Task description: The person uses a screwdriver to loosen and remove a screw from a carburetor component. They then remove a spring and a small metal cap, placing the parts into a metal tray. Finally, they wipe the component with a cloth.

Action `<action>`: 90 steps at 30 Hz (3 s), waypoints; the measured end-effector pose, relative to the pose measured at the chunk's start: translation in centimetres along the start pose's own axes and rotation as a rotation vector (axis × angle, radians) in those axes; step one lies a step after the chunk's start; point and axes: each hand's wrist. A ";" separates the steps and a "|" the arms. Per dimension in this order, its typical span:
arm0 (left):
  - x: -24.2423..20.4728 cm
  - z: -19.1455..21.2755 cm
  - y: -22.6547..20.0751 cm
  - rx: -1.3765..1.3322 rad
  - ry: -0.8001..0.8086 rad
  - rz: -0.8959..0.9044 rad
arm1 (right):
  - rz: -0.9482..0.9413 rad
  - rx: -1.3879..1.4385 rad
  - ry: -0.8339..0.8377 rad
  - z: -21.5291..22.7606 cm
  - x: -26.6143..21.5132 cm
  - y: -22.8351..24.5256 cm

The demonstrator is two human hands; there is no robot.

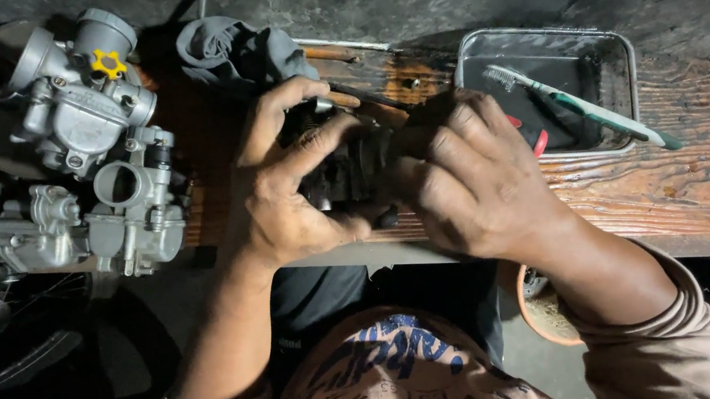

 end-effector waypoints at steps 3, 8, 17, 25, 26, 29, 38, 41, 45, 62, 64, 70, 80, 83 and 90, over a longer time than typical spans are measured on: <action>-0.4 -0.5 0.4 0.016 -0.045 -0.040 | -0.065 -0.002 0.037 -0.3 -1.5 -1.5; 0.0 -0.3 0.3 0.068 -0.023 -0.037 | -0.327 -0.143 0.019 0.9 -1.3 -3.2; 0.5 -0.1 -0.2 0.067 -0.021 -0.008 | -0.509 0.069 0.287 3.1 1.2 -4.8; 0.7 -0.2 -0.2 0.063 -0.054 -0.004 | -0.537 0.045 0.502 0.5 2.4 -8.6; 0.7 -0.2 -0.3 0.066 -0.062 -0.002 | -0.543 -0.007 0.543 0.0 2.4 -8.8; 1.1 0.1 -0.7 0.056 -0.048 0.024 | -0.428 -0.178 0.416 -1.4 1.3 -9.1; 1.1 -0.3 -0.2 0.047 -0.073 0.008 | -0.412 -0.305 0.450 -2.8 0.9 -8.6; 1.2 -0.3 -0.3 0.032 -0.083 -0.003 | -0.437 -0.253 0.463 -2.7 1.0 -8.5; 0.9 -0.5 -0.3 0.030 -0.077 0.036 | -0.427 -0.254 0.446 -3.0 0.5 -8.9; -0.1 -0.8 0.3 0.054 -0.071 0.035 | -0.406 0.408 0.369 2.6 2.3 -2.9; -0.1 -0.7 0.3 0.047 -0.062 0.036 | -0.422 0.425 0.426 2.0 1.8 -2.8; 0.0 -0.6 0.3 0.034 -0.069 0.043 | -0.497 0.516 0.396 1.3 2.1 -2.2; -0.3 -0.2 0.2 0.018 0.005 0.095 | -0.559 0.535 0.355 2.1 1.8 -2.8; -0.2 -0.4 0.2 0.030 -0.013 0.091 | -0.548 0.569 0.330 2.6 1.3 -3.4; -0.3 -0.4 0.3 0.015 -0.023 0.079 | -0.542 0.541 0.360 3.5 0.4 -4.7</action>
Point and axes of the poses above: each hand's wrist, its own x-axis towards the middle knuckle, its own z-axis out of the back of the hand, y = z × x, and after that the axes turned 12 degrees about -z, right-handed
